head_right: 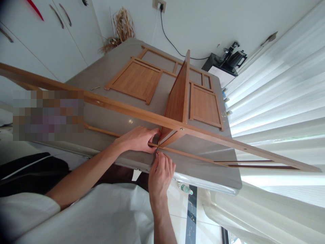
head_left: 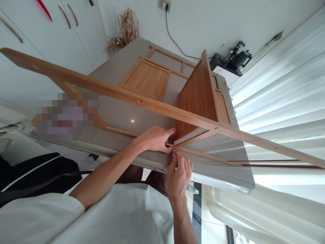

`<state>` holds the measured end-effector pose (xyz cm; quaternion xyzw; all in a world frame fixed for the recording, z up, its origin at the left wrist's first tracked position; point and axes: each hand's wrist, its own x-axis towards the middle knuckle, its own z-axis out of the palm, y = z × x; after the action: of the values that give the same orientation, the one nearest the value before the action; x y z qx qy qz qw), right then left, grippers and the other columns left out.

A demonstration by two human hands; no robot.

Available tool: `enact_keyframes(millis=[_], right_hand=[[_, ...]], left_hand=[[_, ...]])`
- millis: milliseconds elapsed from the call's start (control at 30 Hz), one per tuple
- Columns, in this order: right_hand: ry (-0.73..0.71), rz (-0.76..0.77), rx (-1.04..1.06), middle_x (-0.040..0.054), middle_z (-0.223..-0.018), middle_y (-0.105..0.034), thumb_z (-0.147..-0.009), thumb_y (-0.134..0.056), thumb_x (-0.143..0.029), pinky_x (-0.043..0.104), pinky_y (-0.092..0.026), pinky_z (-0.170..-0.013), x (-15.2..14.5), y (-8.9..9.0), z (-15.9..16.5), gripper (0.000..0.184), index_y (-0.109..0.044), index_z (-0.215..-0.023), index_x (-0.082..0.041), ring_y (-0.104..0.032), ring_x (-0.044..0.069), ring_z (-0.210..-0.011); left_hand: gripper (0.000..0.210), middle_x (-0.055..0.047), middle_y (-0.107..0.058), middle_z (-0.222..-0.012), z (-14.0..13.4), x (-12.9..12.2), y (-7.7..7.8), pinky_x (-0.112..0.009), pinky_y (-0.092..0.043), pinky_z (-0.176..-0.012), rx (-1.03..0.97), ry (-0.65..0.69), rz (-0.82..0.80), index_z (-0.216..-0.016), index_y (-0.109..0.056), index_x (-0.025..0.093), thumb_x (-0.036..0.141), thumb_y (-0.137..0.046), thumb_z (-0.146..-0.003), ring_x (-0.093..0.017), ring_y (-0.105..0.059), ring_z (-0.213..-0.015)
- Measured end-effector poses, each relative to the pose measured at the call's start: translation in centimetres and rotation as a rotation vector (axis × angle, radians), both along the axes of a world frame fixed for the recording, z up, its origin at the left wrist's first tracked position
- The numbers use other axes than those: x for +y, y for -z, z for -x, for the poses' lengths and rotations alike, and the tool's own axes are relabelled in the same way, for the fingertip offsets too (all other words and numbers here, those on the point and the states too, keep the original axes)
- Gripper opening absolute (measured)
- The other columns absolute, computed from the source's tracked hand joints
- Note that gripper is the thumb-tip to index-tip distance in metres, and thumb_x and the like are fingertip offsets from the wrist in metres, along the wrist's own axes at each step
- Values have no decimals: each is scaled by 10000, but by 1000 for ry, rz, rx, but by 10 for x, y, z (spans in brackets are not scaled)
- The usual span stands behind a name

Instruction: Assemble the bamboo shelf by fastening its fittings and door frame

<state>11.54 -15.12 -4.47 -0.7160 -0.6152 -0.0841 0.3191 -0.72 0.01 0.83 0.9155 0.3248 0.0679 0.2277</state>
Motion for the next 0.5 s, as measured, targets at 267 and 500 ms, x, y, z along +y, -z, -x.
enact_keyframes(millis=[267,500], right_hand=[[-5,35,-25,46,-986,-742,-1041,-483,-228,317,-388,-851,1,-8,-2,177,-645,-1098,-188,-642,193,-959],[8,51,111,36,-952,-730,-1044,-478,-282,303,-398,-832,2,-9,-5,200,-661,-1059,-202,-640,180,-905]], left_hand=[[377,25,-747,-765,0,0,-1,-323,-375,-550,-1,0,-4,-1039,-507,248,452,-676,-769,-247,-725,-717],[393,5,-757,-789,0,-1,-5,-325,-393,-560,15,0,0,-1066,-520,244,467,-671,-779,-264,-736,-748]])
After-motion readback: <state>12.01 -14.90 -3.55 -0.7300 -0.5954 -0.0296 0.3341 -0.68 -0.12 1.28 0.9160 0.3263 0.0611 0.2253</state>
